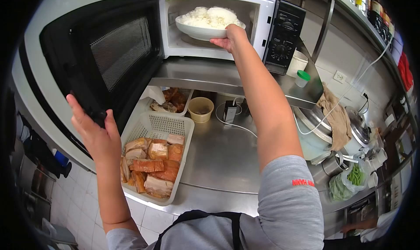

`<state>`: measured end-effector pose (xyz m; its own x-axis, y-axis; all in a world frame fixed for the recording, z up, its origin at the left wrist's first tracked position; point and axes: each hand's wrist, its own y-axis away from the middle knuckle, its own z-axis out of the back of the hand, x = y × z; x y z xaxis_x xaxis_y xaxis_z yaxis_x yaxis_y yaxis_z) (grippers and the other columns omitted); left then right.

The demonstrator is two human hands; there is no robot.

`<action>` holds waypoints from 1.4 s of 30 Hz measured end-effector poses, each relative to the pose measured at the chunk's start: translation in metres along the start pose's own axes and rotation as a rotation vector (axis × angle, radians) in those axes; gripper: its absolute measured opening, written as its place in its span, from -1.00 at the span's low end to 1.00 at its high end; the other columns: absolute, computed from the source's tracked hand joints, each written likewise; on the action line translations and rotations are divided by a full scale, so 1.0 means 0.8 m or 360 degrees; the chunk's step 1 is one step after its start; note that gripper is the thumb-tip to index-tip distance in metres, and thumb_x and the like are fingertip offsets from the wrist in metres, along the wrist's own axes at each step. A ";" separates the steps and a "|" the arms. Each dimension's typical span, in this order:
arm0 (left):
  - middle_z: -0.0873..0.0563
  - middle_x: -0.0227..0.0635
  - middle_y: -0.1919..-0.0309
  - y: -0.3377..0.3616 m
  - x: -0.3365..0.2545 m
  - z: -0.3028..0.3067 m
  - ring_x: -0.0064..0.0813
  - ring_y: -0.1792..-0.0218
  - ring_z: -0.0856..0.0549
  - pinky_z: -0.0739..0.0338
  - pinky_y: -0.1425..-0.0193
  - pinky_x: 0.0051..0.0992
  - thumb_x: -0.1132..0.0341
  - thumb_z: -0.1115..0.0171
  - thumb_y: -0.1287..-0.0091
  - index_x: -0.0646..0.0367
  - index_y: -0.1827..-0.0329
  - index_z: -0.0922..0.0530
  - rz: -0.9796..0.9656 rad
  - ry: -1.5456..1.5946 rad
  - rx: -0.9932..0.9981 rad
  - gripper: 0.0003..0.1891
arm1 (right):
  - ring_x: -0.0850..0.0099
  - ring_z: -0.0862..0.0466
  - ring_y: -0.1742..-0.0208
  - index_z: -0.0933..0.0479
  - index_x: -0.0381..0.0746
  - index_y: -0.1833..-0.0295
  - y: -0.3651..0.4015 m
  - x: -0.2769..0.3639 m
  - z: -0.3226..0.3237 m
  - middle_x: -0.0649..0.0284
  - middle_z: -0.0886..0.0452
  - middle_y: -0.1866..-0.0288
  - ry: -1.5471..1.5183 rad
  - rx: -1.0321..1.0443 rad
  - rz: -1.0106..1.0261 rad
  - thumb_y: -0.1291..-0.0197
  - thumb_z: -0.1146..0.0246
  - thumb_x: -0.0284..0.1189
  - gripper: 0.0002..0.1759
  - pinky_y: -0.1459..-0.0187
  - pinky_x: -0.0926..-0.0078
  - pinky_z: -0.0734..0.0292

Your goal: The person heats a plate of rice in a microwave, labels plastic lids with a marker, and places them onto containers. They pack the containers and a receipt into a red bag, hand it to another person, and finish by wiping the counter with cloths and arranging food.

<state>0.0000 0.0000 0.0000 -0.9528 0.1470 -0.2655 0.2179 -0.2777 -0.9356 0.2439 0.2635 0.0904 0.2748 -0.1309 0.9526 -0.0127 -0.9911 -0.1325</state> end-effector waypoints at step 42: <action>0.03 -0.26 -0.36 -0.010 -0.259 -0.331 -0.22 -0.36 0.04 0.03 -0.32 -0.13 0.30 -0.14 -0.07 0.13 -0.32 -0.04 -0.0727 0.0452 0.0737 -0.28 | 0.07 -0.59 0.23 -0.58 -0.30 0.37 0.070 0.000 0.170 -0.03 -0.59 0.34 0.2022 -0.1119 0.0596 -0.20 0.17 -0.19 -0.50 0.14 0.20 -0.45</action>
<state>0.2518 0.2235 0.0012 -0.8219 0.5692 0.0206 -0.3626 -0.4950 -0.7896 0.3738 0.2116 0.0454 -0.8397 0.0596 0.5397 -0.4401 -0.6569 -0.6122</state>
